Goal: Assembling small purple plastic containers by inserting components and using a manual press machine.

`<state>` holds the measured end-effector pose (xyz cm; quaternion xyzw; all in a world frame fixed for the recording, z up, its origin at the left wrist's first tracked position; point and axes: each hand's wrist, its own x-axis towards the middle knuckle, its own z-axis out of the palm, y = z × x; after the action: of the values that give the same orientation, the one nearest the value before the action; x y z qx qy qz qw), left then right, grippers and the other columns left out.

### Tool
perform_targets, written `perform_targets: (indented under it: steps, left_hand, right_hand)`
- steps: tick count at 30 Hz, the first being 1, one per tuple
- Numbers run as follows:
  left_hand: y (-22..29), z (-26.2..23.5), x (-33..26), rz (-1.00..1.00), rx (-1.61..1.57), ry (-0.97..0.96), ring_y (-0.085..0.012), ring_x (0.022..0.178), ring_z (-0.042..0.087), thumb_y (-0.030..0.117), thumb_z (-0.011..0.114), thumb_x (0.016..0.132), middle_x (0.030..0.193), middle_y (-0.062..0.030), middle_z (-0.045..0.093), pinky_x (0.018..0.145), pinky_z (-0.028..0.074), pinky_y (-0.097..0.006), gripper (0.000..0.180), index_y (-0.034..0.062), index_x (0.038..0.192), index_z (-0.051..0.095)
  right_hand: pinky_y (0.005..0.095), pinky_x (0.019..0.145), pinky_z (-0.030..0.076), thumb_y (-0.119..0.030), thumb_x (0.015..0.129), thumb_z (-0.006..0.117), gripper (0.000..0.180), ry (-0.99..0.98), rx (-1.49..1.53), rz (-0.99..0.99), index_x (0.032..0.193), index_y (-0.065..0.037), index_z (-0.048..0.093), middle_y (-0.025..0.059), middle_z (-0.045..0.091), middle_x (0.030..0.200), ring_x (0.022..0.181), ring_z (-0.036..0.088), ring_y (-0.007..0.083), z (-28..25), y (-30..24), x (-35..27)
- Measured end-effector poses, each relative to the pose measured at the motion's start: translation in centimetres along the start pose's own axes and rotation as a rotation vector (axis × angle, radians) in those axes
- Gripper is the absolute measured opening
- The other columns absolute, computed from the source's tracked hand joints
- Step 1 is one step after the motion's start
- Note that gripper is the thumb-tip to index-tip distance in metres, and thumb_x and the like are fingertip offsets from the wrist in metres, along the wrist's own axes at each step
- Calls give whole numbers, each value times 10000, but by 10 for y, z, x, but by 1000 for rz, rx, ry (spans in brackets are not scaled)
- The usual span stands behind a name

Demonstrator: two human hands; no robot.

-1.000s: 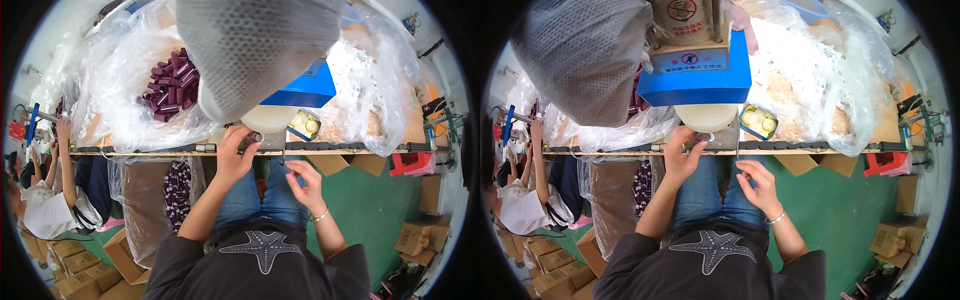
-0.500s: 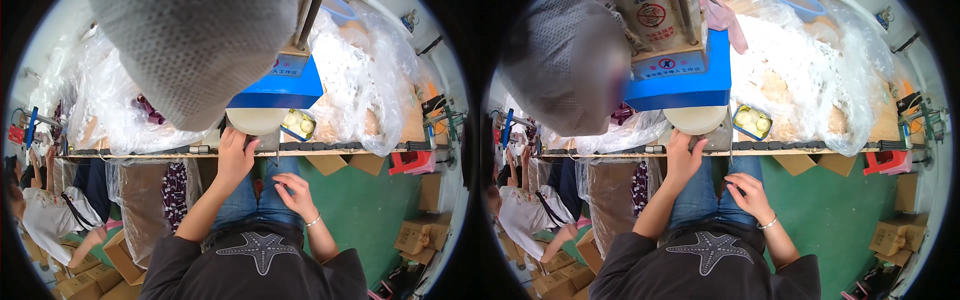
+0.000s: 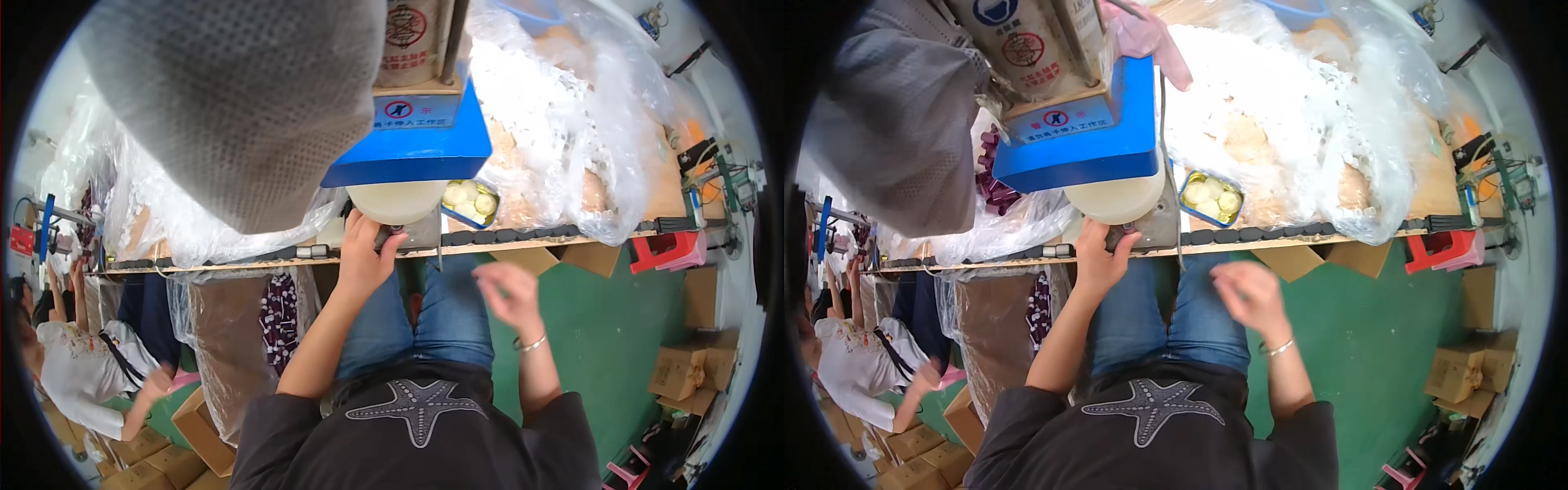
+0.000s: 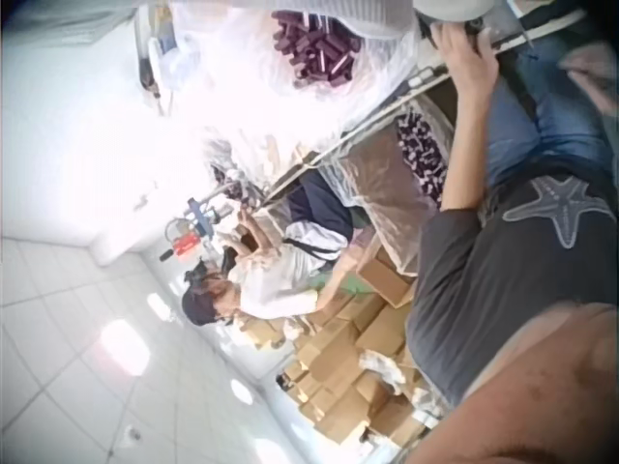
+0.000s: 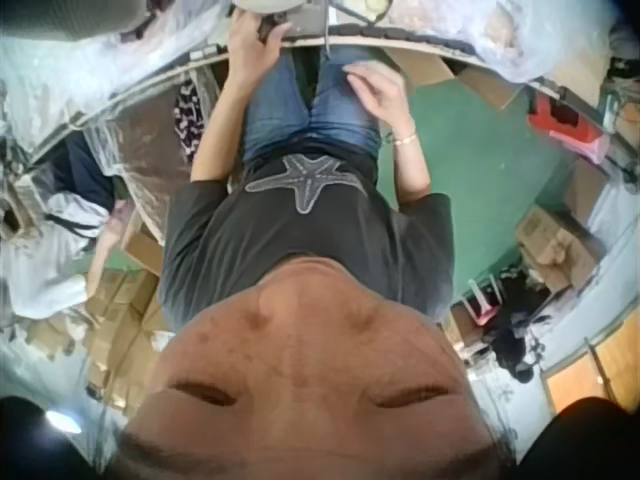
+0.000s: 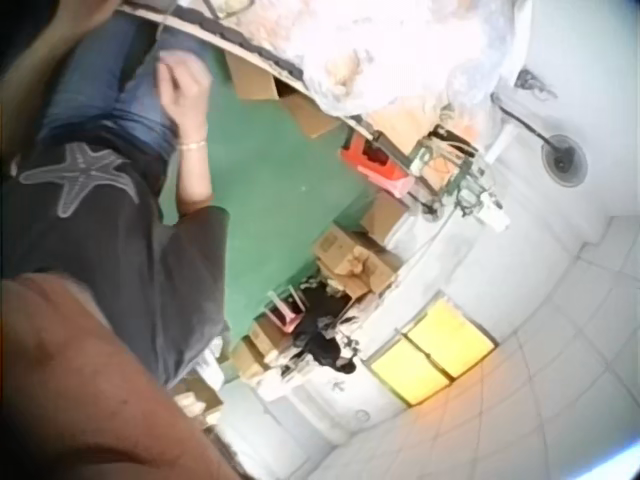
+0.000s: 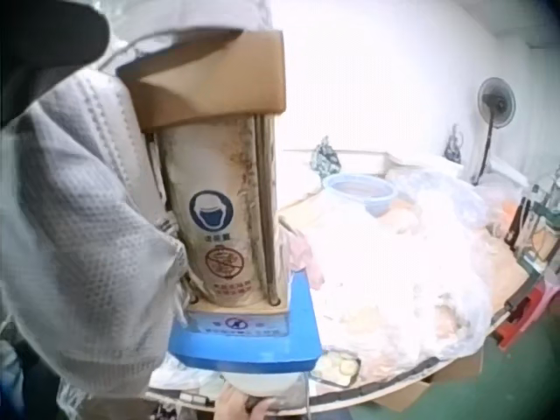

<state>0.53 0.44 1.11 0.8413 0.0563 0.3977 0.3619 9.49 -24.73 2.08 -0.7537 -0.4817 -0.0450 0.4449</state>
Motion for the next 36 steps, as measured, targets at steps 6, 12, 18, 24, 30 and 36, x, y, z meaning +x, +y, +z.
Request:
perform_targets:
  steps: [6,12,18,24,30,36]
  left_hand:
    - [2,-8,-4,-91,-31,-66,-343,915,556,-4,737,733,925,-135,634,785,452,-426,341,5,1044,598]
    - [3,-3,-4,-78,-53,-51,-314,873,554,-8,739,728,877,-121,614,744,455,-399,326,6,1023,600]
    - [3,-6,-3,-95,-70,-66,-308,862,546,-17,730,732,862,-114,605,742,443,-399,301,5,998,592]
    - [0,-4,-1,-80,-54,-65,-323,885,545,-9,725,741,871,-116,614,762,440,-401,303,4,1016,597]
    - [0,-6,-1,-59,-57,-70,-324,918,555,-23,723,737,899,-119,628,776,454,-395,334,1,1049,606]
    - [-6,-4,-4,-68,-79,-89,-312,905,558,-24,726,730,883,-112,629,758,457,-388,317,3,1024,610]
  right_hand:
    - [249,642,504,-11,867,647,102,661,-62,332,951,35,682,96,703,790,690,638,117,-129,123,58]
    - [299,686,537,-18,826,642,165,250,-366,394,984,14,678,120,710,862,748,676,168,-177,221,84]
    - [341,685,529,-39,797,631,153,164,-531,535,938,5,670,161,687,832,722,672,259,-160,225,95]
    - [404,678,523,-46,823,642,193,212,-746,379,1013,-20,622,221,671,916,802,666,359,-153,206,95]
    - [314,672,548,-63,815,715,206,148,-191,291,1011,-21,668,118,694,979,754,680,202,-119,124,99]
    - [302,689,530,-6,795,710,209,-354,-110,11,1004,-7,693,100,663,946,756,649,229,-42,50,109]
